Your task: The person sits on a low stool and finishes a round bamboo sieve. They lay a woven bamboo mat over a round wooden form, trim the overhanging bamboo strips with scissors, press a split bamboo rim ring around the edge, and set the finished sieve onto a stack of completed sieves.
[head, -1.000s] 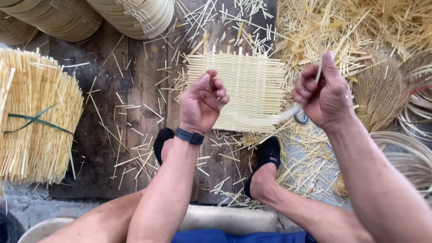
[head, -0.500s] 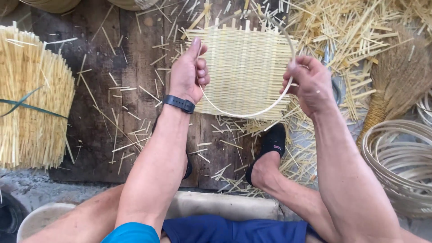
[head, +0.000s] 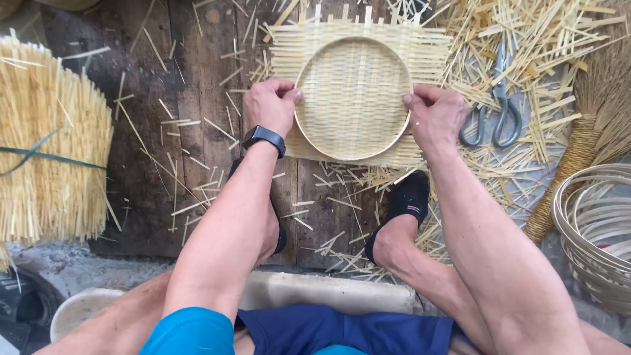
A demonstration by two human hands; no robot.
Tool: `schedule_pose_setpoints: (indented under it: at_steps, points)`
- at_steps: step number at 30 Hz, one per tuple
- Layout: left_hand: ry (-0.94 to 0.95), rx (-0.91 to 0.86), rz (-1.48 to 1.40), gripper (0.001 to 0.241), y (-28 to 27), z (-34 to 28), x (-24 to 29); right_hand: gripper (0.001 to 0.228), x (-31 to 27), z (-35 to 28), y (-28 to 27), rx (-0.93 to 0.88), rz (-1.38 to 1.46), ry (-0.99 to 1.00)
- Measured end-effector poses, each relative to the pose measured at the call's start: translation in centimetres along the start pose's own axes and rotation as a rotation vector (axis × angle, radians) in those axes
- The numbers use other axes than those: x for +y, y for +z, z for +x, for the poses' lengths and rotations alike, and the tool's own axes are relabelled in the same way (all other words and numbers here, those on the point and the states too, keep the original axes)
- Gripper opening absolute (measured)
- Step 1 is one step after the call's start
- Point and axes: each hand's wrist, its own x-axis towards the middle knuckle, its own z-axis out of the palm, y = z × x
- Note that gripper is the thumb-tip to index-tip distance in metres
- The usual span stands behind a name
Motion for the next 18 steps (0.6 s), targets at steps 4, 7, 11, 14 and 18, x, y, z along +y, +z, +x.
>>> schedule_pose_setpoints:
  at_steps: [4,7,11,14,18]
  points:
    - [-0.076,-0.030,0.014,0.016,-0.1,0.0,0.2,0.024,0.4,0.2,0.0,-0.014,-0.018,0.019]
    - [-0.019,0.015,0.028,0.010,0.9,1.1,-0.8,0.024,0.5,1.0,0.0,-0.020,0.028,0.083]
    - [-0.055,-0.028,-0.046,0.017,0.6,1.4,-1.2,0.023,1.3,0.8,0.3,-0.073,0.003,0.109]
    - [-0.087,-0.062,-0.072,0.019,0.5,2.7,-1.3,0.023,0.4,1.4,0.1,-0.088,0.021,0.090]
    - [-0.128,-0.132,-0.041,0.017,-0.2,2.4,-1.0,0.024,0.6,1.1,-0.2,-0.108,0.082,0.079]
